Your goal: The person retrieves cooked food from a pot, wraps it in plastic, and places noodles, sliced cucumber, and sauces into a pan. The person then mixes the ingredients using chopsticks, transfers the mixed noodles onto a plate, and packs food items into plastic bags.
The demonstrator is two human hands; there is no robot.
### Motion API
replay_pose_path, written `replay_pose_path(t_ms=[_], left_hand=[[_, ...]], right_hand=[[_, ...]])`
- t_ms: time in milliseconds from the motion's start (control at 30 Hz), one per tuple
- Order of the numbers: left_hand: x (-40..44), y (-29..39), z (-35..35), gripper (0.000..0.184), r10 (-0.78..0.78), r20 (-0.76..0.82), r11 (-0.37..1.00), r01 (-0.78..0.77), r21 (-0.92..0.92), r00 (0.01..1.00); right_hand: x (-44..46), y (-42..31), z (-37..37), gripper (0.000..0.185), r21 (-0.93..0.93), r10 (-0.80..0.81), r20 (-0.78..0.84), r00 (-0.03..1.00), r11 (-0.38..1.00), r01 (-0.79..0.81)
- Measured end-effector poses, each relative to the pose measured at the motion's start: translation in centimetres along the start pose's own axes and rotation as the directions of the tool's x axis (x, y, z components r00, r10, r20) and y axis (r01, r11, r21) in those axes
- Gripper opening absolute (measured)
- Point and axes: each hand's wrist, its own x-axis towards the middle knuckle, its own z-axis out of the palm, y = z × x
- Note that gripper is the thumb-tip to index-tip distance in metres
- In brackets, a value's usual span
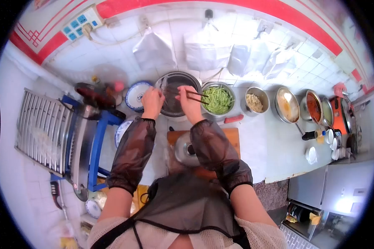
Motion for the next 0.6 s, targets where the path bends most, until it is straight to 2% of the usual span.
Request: replay_pose_path(t_ms=[67,100,133,167,233,267,300,367,433,467,533,600], left_hand=[[0.2,0.5,-0.3,0.01,-0.003,0.002,1.0,0.003,-0.027,1.0],[0.4,0.6,-0.4,0.01,-0.072,0.024,0.993,0.074,-0.094,0.997],[0.8,0.8,-0.7,0.01,-0.139,0.051,0.977,0.145,-0.158,0.989],[1.2,0.8,-0.9,0.01,-0.138,0.055,0.976,0.145,-0.16,0.989],[2.1,0.6,-2.0,0.013,-0.125,0.002,0.969,0.123,-0.217,0.992],[2.5,1.3,-3.2,0.01,-0.124,-0.009,0.949,0.116,-0.293,0.992],[2.8,1.6,-3.8,0.01,-0.122,-0.006,0.949,0.115,-0.295,0.993],[3.1,1.7,-4.7,0.012,-0.085,-0.028,0.907,0.066,-0.416,0.996],[2.7,2.2,-6.3,0.013,-0.071,-0.07,0.906,0.035,-0.421,0.995],[2.1,2.9,-8.0,0.013,-0.1,-0.062,0.873,0.057,-0.485,0.993],[1.0,3.4,-10.4,0.01,-0.12,-0.064,0.805,0.059,-0.59,0.991],[0.1,4.2,-12.6,0.008,-0.119,-0.069,0.778,0.05,-0.626,0.99]], right_hand=[[-0.2,-1.1,-0.2,0.015,-0.078,-0.036,-0.004,0.999,0.996,0.035],[-0.5,-2.5,-0.6,0.015,-0.078,-0.036,-0.01,0.999,0.996,0.035],[-0.9,-4.8,-1.6,0.014,-0.38,-0.243,0.044,0.969,0.893,0.242],[-1.5,-7.2,-2.6,0.014,-0.628,-0.408,0.162,0.899,0.659,0.413],[-4.0,-12.2,-4.7,0.01,-0.776,-0.404,0.282,0.87,0.437,0.454],[-5.2,-11.8,-6.4,0.011,-0.801,-0.21,0.343,0.916,0.444,0.402],[-6.5,-10.6,-8.0,0.013,-0.828,-0.009,0.384,0.923,0.439,0.349],[-9.2,-5.5,-10.9,0.016,-0.843,0.316,0.467,0.826,0.44,0.308],[-12.4,2.2,-13.1,0.019,-0.878,0.37,0.468,0.803,0.297,0.375],[-13.3,3.1,-13.0,0.019,-0.876,0.359,0.471,0.806,0.296,0.38],[-14.7,4.6,-11.4,0.038,-0.855,0.247,0.48,0.841,0.348,0.386],[-14.7,6.1,-10.4,0.038,-0.851,0.294,0.509,0.809,0.312,0.423]])
